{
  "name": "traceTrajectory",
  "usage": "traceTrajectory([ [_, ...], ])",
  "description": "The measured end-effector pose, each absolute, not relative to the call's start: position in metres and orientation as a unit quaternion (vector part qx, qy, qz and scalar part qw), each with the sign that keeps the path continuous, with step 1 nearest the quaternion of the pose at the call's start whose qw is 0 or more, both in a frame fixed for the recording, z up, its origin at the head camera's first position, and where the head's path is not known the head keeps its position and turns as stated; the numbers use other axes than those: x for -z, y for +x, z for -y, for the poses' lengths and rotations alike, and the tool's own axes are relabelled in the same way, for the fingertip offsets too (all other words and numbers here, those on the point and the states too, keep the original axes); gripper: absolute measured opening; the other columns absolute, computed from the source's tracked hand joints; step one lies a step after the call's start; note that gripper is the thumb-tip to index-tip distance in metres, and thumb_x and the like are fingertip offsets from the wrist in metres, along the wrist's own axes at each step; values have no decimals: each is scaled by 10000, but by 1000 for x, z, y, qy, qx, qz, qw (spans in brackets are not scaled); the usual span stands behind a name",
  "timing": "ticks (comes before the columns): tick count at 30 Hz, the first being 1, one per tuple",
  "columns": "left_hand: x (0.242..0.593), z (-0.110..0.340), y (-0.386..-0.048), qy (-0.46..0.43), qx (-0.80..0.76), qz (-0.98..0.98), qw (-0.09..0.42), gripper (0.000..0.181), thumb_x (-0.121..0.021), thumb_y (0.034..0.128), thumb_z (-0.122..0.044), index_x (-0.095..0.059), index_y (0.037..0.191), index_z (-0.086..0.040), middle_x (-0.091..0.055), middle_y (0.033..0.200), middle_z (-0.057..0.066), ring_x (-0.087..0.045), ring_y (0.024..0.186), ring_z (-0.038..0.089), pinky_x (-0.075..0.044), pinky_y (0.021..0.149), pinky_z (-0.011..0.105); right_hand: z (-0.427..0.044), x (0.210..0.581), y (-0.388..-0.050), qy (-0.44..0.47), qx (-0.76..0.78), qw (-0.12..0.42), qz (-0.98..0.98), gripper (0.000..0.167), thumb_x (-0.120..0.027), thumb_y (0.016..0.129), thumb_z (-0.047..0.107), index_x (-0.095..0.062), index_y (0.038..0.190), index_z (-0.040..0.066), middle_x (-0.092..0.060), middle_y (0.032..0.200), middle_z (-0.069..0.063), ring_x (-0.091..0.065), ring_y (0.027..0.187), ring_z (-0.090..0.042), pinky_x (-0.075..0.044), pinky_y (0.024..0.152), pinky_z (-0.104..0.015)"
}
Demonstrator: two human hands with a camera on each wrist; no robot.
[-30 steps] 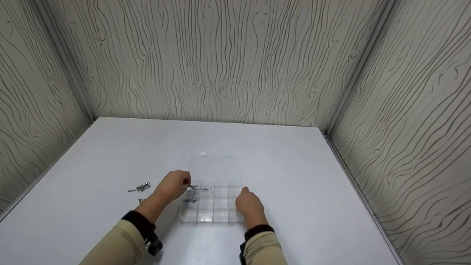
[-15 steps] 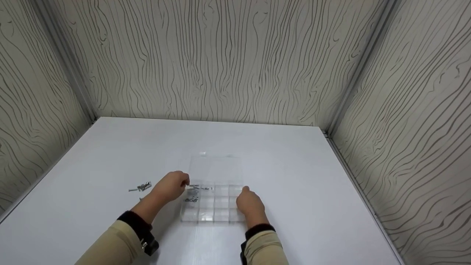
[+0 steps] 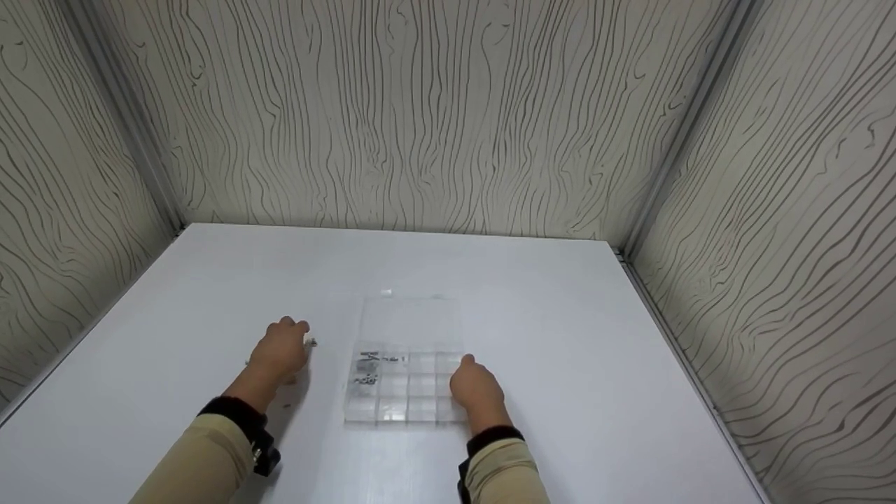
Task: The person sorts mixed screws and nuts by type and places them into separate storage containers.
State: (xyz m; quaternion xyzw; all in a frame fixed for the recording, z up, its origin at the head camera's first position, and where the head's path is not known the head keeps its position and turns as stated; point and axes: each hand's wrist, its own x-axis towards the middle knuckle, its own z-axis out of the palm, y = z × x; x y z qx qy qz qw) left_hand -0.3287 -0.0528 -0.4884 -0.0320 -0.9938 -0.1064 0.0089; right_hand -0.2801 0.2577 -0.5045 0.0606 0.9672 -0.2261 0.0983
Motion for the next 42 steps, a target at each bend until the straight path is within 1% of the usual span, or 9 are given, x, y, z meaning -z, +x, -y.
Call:
traceTrajectory([
  [4,495,57,-330,-10,101,995,-20,294,-536,883,-56,-530,1167,20,-446,1128,227,-455,1039,342,-501,788,421,-258,505,-280,66,222,106,-967,478,-340,925,80,-253,1330,-159,-475,1197,-347,-530,1038,-391,-461,846,-464],
  [7,498,60,-330,-11,101,994,-33,274,-539,865,-10,-547,1135,39,-456,1095,235,-461,1014,347,-508,765,422,-258,506,-280,67,226,105,-966,487,-337,920,79,-247,1334,-160,-458,1218,-350,-522,1048,-393,-458,844,-462],
  [10,502,62,-332,-18,98,995,-32,293,-555,844,25,-553,1137,40,-472,1067,233,-472,996,345,-515,749,416,-259,507,-281,61,227,101,-967,494,-342,913,77,-247,1331,-168,-450,1223,-356,-513,1058,-404,-451,852,-469],
  [15,508,63,-337,-10,94,995,-35,308,-519,869,26,-540,1175,13,-504,1085,211,-502,1018,341,-512,786,425,-259,507,-282,65,227,101,-967,501,-340,911,81,-242,1336,-166,-451,1231,-349,-527,1027,-371,-448,849,-464],
  [20,507,63,-337,-10,94,995,-34,279,-513,868,47,-564,1141,10,-539,1070,196,-552,981,337,-526,757,427,-260,508,-282,60,219,97,-969,490,-348,910,80,-263,1323,-170,-476,1203,-344,-539,1008,-363,-453,843,-461],
  [28,507,63,-337,-13,91,995,-32,191,-516,869,42,-606,1036,19,-543,944,157,-583,868,292,-542,691,387,-260,506,-281,53,226,94,-968,490,-368,914,81,-262,1316,-179,-466,1202,-357,-504,1072,-421,-443,869,-478],
  [35,496,63,-333,-3,120,992,-50,233,-501,873,53,-600,1082,21,-552,1084,184,-559,997,327,-512,811,419,-261,507,-281,43,219,84,-971,411,-373,917,74,-339,1258,-153,-556,1046,-301,-568,924,-351,-474,793,-450],
  [38,494,64,-332,-1,129,990,-60,246,-487,879,53,-589,1101,23,-553,1140,189,-540,1056,330,-481,876,423,-261,508,-281,49,223,82,-970,417,-365,916,75,-338,1268,-147,-553,1065,-298,-563,947,-355,-470,812,-452],
  [42,494,67,-333,5,141,987,-73,215,-501,866,54,-605,1052,19,-595,1075,169,-566,1018,302,-500,839,409,-260,508,-281,58,232,81,-968,425,-349,915,73,-331,1280,-145,-536,1104,-310,-541,1008,-394,-457,849,-473],
])
